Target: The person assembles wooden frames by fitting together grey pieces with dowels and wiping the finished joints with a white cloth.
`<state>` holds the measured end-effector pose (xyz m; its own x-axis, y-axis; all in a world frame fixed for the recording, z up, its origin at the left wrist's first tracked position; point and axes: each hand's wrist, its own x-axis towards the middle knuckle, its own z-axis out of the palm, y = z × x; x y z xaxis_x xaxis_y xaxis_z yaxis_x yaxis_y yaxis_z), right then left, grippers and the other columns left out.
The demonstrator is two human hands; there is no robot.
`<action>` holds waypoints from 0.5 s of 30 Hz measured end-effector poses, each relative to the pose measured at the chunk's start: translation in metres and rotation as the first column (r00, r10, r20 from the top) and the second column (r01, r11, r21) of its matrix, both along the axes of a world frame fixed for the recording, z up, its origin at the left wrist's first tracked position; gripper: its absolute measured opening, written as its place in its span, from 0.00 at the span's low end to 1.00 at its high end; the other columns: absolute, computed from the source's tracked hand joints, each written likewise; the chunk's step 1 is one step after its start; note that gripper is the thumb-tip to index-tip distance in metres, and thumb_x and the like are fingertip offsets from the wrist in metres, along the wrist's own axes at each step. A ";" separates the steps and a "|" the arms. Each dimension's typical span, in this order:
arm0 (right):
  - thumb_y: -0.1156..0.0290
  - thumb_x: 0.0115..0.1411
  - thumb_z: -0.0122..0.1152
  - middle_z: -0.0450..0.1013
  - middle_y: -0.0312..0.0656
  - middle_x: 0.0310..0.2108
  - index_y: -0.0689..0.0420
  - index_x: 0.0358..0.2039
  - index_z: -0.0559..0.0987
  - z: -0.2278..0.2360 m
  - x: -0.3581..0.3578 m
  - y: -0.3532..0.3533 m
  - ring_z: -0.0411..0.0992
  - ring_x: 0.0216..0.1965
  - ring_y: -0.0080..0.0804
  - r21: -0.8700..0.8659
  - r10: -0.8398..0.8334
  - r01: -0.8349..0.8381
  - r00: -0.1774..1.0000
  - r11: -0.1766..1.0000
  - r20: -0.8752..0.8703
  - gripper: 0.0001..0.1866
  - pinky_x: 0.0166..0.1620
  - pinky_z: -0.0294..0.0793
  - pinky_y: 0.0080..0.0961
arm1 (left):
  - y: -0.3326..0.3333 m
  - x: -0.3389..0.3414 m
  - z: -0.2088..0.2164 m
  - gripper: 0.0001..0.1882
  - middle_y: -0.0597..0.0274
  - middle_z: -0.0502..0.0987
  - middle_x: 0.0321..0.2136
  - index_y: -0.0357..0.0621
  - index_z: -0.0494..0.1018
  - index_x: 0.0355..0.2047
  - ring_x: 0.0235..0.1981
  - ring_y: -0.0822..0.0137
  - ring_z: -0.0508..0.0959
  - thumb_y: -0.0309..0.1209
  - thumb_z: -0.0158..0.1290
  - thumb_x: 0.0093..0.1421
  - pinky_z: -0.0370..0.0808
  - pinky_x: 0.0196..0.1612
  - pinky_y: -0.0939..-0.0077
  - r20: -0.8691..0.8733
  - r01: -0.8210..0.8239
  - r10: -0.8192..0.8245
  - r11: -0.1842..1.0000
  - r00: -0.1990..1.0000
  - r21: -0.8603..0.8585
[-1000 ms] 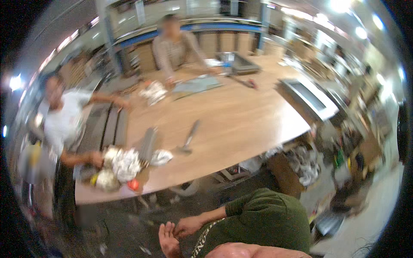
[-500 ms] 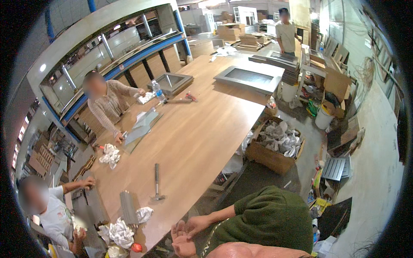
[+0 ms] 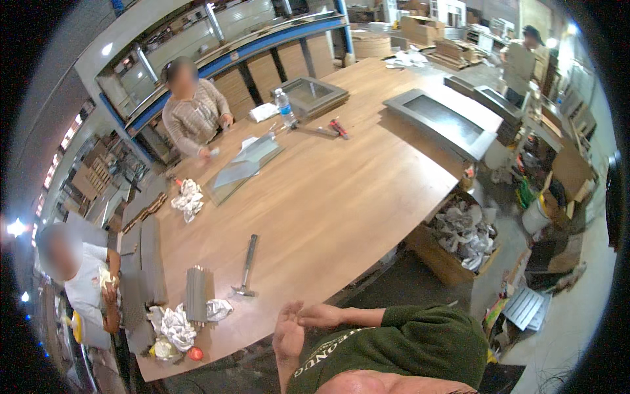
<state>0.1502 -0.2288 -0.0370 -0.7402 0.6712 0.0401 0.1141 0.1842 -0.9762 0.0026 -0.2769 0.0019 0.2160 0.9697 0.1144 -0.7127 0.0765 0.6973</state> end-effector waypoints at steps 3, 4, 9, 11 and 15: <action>0.56 0.62 0.46 0.72 0.50 0.38 0.62 0.39 0.73 -0.008 0.023 0.016 0.71 0.40 0.40 -0.030 0.017 -0.018 1.000 0.999 -0.008 0.20 0.46 0.67 0.33 | 0.017 0.021 -0.009 0.38 0.47 0.62 0.53 0.32 0.56 0.54 0.54 0.56 0.62 0.45 0.55 0.49 0.57 0.57 0.63 -0.154 0.026 -0.038 0.997 0.987 -0.078; 0.57 0.61 0.47 0.72 0.50 0.39 0.62 0.39 0.73 -0.009 0.030 0.020 0.71 0.40 0.40 -0.038 0.020 -0.024 0.995 0.999 -0.094 0.19 0.45 0.67 0.32 | 0.018 0.035 0.000 0.29 0.46 0.66 0.50 0.31 0.62 0.48 0.52 0.57 0.65 0.40 0.53 0.53 0.58 0.56 0.64 -0.092 0.032 -0.038 0.997 0.995 -0.068; 0.63 0.58 0.53 0.72 0.45 0.38 0.59 0.38 0.74 -0.021 0.042 0.033 0.71 0.39 0.34 0.140 -0.033 0.060 0.983 0.988 -0.183 0.14 0.44 0.68 0.31 | 0.022 0.051 -0.011 0.08 0.46 0.73 0.41 0.34 0.70 0.30 0.44 0.58 0.71 0.28 0.49 0.57 0.63 0.52 0.66 -0.234 -0.228 0.174 0.947 0.956 -0.228; 0.65 0.56 0.56 0.73 0.42 0.35 0.58 0.38 0.75 -0.013 0.043 0.040 0.70 0.38 0.30 -0.052 0.047 -0.048 0.999 0.998 -0.020 0.12 0.42 0.69 0.28 | 0.014 0.038 -0.029 0.06 0.47 0.73 0.38 0.35 0.69 0.28 0.41 0.60 0.72 0.26 0.49 0.56 0.65 0.49 0.68 -0.243 -0.254 0.189 0.927 0.952 -0.277; 0.68 0.56 0.57 0.72 0.37 0.31 0.58 0.38 0.76 -0.017 0.042 0.047 0.69 0.35 0.20 -0.131 0.101 -0.101 0.995 0.986 -0.010 0.10 0.41 0.69 0.20 | 0.006 0.034 -0.021 0.06 0.58 0.74 0.25 0.35 0.71 0.26 0.32 0.67 0.72 0.25 0.47 0.58 0.67 0.40 0.76 -0.639 -0.339 0.218 0.938 0.737 -0.071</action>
<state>0.1921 -0.1814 -0.0541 -0.8044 0.5927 -0.0406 0.0978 0.0646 -0.9931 0.0367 -0.2708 -0.0189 -0.1028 0.9875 -0.1196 -0.1442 0.1042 0.9841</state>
